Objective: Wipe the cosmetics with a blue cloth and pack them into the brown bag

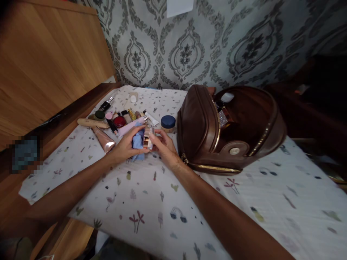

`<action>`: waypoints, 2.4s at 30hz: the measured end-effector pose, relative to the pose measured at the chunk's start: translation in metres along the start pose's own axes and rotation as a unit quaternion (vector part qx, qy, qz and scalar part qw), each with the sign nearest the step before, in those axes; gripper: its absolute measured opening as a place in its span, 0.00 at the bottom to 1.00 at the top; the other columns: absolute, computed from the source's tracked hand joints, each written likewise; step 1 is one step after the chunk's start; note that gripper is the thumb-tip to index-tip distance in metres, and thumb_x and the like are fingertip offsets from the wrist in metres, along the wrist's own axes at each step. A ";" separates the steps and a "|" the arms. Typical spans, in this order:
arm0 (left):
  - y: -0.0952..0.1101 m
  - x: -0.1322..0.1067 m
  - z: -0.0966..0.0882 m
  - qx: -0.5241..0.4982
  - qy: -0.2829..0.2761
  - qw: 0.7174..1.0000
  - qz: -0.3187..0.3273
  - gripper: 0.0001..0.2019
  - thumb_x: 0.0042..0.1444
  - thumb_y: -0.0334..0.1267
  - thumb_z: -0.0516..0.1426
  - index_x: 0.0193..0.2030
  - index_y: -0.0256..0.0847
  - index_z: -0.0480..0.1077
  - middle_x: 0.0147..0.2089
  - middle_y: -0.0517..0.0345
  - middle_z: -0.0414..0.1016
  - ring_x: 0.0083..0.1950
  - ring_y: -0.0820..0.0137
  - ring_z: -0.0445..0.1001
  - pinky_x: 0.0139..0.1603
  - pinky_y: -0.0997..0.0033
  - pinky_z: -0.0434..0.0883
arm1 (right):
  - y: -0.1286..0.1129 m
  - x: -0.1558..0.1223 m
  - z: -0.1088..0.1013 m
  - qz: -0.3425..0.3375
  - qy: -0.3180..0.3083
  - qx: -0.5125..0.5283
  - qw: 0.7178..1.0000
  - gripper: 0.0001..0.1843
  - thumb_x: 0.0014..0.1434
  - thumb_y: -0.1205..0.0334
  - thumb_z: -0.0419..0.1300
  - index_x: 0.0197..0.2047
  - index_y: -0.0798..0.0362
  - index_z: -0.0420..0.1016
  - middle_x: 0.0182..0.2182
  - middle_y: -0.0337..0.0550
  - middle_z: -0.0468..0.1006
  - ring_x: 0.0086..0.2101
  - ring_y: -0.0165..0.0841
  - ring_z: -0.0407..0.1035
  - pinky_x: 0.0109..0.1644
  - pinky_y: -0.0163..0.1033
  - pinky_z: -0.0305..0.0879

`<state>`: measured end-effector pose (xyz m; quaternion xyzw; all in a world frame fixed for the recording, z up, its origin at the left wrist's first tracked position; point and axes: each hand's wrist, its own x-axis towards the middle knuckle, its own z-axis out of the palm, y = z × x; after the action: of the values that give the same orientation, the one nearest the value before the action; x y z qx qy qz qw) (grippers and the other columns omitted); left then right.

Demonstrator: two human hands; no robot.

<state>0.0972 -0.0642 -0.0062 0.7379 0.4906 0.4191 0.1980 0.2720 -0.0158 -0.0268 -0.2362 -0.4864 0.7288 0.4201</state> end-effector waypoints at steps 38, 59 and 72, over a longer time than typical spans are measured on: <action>0.006 -0.008 0.007 0.137 -0.020 0.968 0.212 0.32 0.70 0.35 0.46 0.77 0.47 0.39 0.75 0.45 0.55 0.76 0.53 0.54 0.73 0.45 0.59 | -0.004 -0.001 -0.004 0.033 -0.037 0.080 0.996 0.22 0.49 0.42 0.73 0.40 0.47 0.79 0.39 0.39 0.81 0.40 0.34 0.74 0.43 0.39 0.72; -0.006 -0.005 0.003 0.102 0.081 0.989 0.073 0.31 0.62 0.49 0.61 0.69 0.43 0.59 0.65 0.42 0.69 0.66 0.54 0.69 0.66 0.51 0.67 | -0.031 -0.003 0.013 -0.008 -0.021 -0.059 0.998 0.26 0.45 0.46 0.74 0.41 0.53 0.76 0.33 0.38 0.77 0.33 0.30 0.71 0.37 0.35 0.69; 0.038 -0.007 0.004 0.058 0.155 0.983 0.080 0.11 0.56 0.42 0.64 0.38 0.42 0.67 0.35 0.61 0.69 0.35 0.70 0.71 0.37 0.71 0.70 | -0.109 -0.037 0.015 -0.113 -0.043 -0.394 0.911 0.11 0.58 0.57 0.61 0.42 0.56 0.74 0.31 0.40 0.76 0.30 0.32 0.69 0.35 0.37 0.66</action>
<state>0.1208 -0.0866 0.0153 0.7108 0.4787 0.5138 0.0418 0.3224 -0.0353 0.0757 -0.2944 -0.7751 0.4354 0.3507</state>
